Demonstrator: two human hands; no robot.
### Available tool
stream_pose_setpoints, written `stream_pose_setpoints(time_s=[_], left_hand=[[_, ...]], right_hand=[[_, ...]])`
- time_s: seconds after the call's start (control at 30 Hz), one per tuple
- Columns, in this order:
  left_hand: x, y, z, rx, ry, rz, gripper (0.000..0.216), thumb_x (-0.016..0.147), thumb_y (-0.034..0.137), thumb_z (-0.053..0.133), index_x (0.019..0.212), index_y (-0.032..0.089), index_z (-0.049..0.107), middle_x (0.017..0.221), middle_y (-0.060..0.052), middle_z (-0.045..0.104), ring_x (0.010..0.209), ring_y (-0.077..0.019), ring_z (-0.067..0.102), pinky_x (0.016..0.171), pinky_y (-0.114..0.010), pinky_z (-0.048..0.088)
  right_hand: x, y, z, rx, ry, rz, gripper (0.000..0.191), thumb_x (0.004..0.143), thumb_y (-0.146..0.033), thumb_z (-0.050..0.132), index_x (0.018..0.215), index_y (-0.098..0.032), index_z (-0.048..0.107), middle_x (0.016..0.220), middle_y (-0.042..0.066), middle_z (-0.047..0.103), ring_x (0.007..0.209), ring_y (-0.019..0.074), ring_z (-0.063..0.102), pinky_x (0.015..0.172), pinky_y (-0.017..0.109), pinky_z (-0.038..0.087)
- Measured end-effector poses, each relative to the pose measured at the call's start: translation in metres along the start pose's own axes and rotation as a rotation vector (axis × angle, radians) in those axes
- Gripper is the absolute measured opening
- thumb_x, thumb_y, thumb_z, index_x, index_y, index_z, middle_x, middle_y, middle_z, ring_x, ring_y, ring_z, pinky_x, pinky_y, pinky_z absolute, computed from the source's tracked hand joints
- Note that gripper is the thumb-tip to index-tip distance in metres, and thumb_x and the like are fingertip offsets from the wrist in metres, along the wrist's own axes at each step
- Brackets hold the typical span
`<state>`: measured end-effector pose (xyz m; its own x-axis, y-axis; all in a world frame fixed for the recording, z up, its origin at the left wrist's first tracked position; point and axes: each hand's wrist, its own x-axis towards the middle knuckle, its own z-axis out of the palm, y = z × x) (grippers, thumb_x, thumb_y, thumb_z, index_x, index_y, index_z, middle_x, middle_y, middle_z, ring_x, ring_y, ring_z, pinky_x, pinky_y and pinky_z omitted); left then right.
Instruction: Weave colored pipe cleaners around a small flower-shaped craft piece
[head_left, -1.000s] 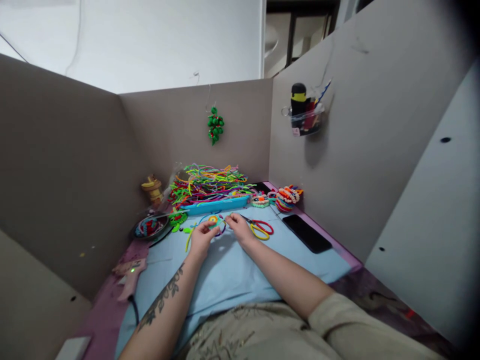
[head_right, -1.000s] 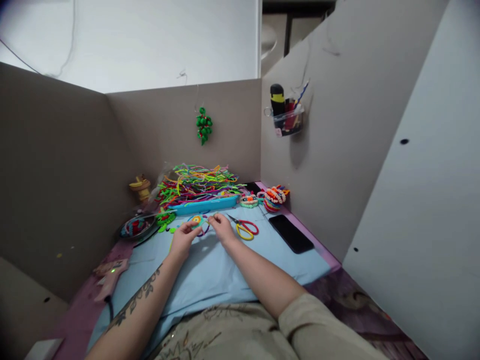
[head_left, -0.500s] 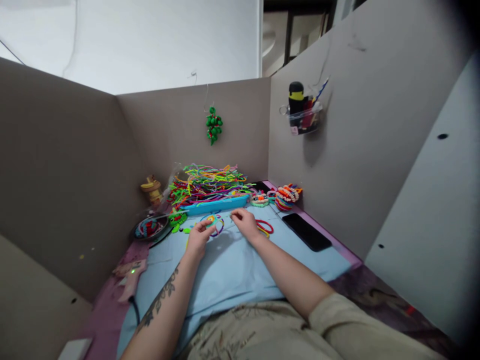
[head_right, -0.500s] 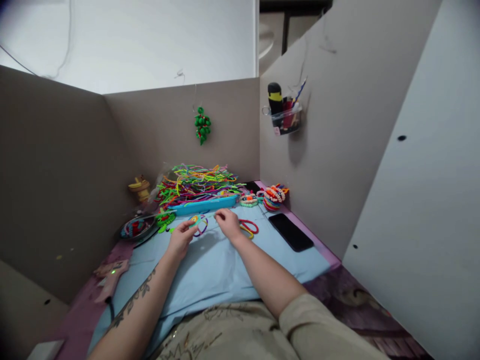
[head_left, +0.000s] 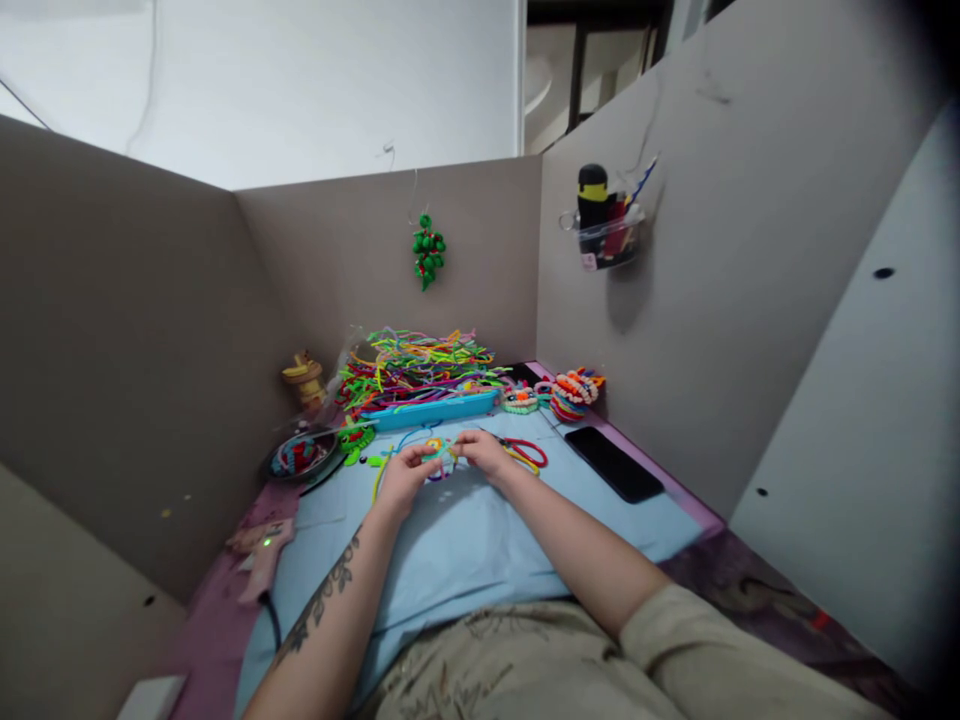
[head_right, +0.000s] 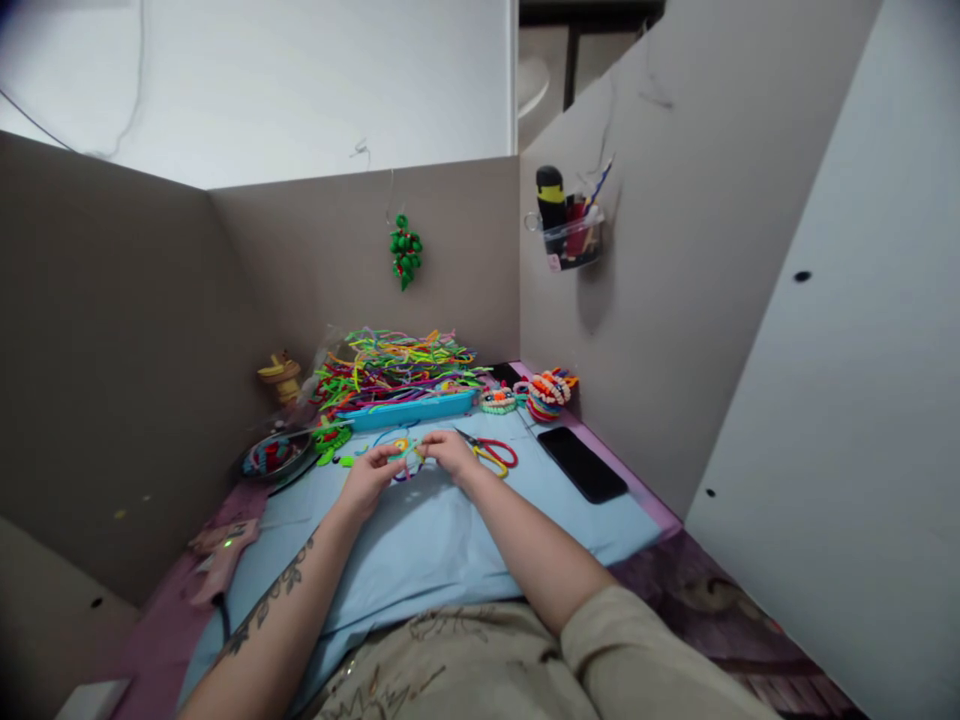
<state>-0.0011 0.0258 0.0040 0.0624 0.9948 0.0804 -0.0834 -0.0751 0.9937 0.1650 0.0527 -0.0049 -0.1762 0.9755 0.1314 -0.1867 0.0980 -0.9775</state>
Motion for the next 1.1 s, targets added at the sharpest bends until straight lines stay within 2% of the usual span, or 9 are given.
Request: stream_pose_setpoints(time_s=[0.1,0.2,0.3,0.43,0.6,0.7,0.87,0.97,1.1], left_hand=[[0.001,0.0,-0.001,-0.001,0.038,0.033,0.039,0.049,0.03,0.08,0.08,0.013,0.064,0.054,0.003,0.056,0.045,-0.0087,0.047,0.045,-0.021,0.031],[0.004,-0.003,-0.003,0.027,0.105,0.084,0.039,0.051,0.032,0.079,0.082,0.013,0.065,0.053,0.004,0.055,0.046,-0.0083,0.046,0.047,-0.021,0.033],[0.006,-0.008,-0.005,0.053,0.137,0.125,0.038,0.052,0.032,0.078,0.083,0.013,0.065,0.057,0.003,0.057,0.05,-0.0089,0.049,0.051,-0.021,0.036],[0.008,-0.011,-0.004,0.072,0.14,0.18,0.037,0.051,0.032,0.078,0.081,0.013,0.065,0.061,0.001,0.059,0.056,-0.0114,0.053,0.055,-0.022,0.04],[0.006,-0.01,-0.003,0.104,0.147,0.188,0.036,0.054,0.032,0.077,0.082,0.013,0.065,0.057,0.002,0.057,0.051,-0.0102,0.05,0.052,-0.022,0.039],[0.005,-0.008,-0.003,0.138,0.178,0.197,0.035,0.054,0.032,0.077,0.081,0.014,0.065,0.051,0.005,0.052,0.047,-0.0081,0.046,0.048,-0.02,0.035],[0.005,-0.007,-0.004,0.133,0.181,0.192,0.034,0.054,0.032,0.076,0.081,0.014,0.065,0.052,0.005,0.053,0.047,-0.008,0.045,0.048,-0.02,0.035],[0.006,-0.008,-0.004,0.122,0.202,0.19,0.035,0.055,0.032,0.076,0.082,0.013,0.064,0.053,0.004,0.053,0.049,-0.0084,0.046,0.049,-0.02,0.036],[0.008,-0.009,-0.005,0.109,0.226,0.221,0.035,0.055,0.032,0.076,0.081,0.012,0.064,0.053,0.005,0.05,0.049,-0.0078,0.044,0.048,-0.02,0.035]], right_hand=[[-0.002,-0.002,0.001,-0.006,-0.063,-0.025,0.01,0.058,-0.023,0.064,0.054,-0.015,0.06,0.05,-0.004,0.052,0.049,0.0087,0.042,0.053,0.023,0.031],[-0.004,-0.002,0.001,0.009,-0.208,-0.039,0.01,0.059,-0.022,0.063,0.066,-0.015,0.063,0.064,-0.002,0.059,0.062,0.0123,0.051,0.063,0.025,0.037],[-0.007,0.002,0.004,-0.019,-0.299,-0.071,0.031,0.055,-0.019,0.067,0.085,-0.017,0.062,0.085,-0.001,0.062,0.08,0.0156,0.054,0.072,0.025,0.039],[-0.007,0.013,0.011,-0.084,-0.207,-0.114,0.035,0.057,-0.025,0.072,0.087,-0.018,0.056,0.088,-0.001,0.059,0.082,0.0159,0.053,0.074,0.026,0.04],[-0.002,0.019,0.014,-0.15,-0.104,-0.19,0.026,0.072,-0.038,0.06,0.088,-0.018,0.057,0.083,0.001,0.058,0.078,0.0145,0.053,0.073,0.026,0.04],[0.001,0.018,0.012,-0.186,0.007,-0.219,0.029,0.073,-0.039,0.058,0.093,-0.018,0.058,0.086,0.002,0.059,0.077,0.0141,0.053,0.071,0.025,0.041],[0.0,0.013,0.008,-0.275,0.136,-0.219,0.018,0.068,-0.034,0.061,0.072,-0.016,0.059,0.064,-0.002,0.055,0.061,0.0121,0.049,0.059,0.023,0.039],[-0.005,0.009,0.012,-0.323,0.097,-0.314,0.014,0.069,-0.03,0.06,0.066,-0.016,0.059,0.059,-0.003,0.051,0.058,0.011,0.046,0.056,0.022,0.036],[-0.015,0.007,0.021,-0.413,-0.127,-0.42,0.01,0.068,-0.026,0.062,0.067,-0.017,0.064,0.066,-0.001,0.054,0.061,0.0106,0.047,0.057,0.022,0.036]])
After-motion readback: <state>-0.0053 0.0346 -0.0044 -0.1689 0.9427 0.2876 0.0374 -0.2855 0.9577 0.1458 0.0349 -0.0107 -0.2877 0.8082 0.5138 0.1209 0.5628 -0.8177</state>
